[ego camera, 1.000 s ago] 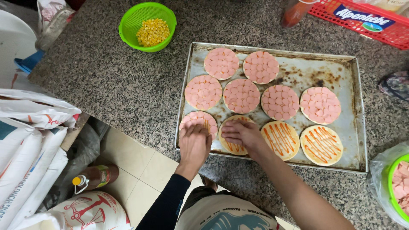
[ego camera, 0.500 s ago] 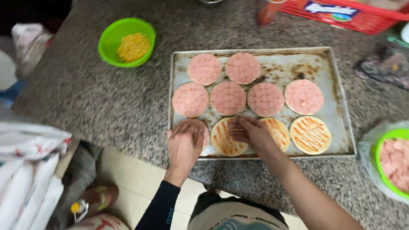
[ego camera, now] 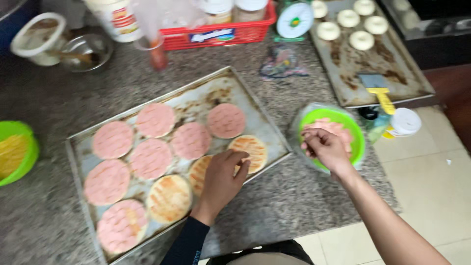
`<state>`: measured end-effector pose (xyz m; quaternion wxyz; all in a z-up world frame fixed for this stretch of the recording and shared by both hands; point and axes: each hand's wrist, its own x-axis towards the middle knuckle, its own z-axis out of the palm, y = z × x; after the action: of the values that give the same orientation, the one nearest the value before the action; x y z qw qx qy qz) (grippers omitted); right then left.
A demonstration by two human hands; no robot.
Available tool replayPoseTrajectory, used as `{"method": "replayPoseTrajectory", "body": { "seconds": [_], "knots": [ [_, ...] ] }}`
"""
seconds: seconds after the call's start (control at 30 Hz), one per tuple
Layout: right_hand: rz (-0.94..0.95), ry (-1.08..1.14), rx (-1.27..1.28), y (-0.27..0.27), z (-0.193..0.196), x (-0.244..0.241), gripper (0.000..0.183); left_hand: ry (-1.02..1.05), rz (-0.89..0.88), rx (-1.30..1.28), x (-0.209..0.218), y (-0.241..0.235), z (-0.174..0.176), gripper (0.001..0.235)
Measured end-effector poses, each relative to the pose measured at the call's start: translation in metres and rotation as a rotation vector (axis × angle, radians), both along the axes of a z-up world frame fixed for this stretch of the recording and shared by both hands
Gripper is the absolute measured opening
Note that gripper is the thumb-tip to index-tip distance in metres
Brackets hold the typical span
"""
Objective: The person uses chopsticks to turn donuts in a pan of oil and then by hand places pieces of sliced meat onto small rounds of dough on a tray.
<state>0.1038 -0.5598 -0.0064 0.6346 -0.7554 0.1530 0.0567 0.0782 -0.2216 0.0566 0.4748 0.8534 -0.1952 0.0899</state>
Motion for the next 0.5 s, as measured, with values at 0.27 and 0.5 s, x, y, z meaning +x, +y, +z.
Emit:
{"method": "replayPoseTrajectory", "body": {
  "seconds": [0.27,0.5],
  "knots": [
    [0.128,-0.164,-0.666,-0.139,0.029,-0.015,0.024,0.014,-0.293,0.130,-0.001,-0.158,-0.021,0.023],
    [0.654,-0.327,-1.082,-0.144,0.047,0.007,0.037,-0.092,-0.262,0.238,-0.013,-0.213,-0.032,0.031]
  ]
}}
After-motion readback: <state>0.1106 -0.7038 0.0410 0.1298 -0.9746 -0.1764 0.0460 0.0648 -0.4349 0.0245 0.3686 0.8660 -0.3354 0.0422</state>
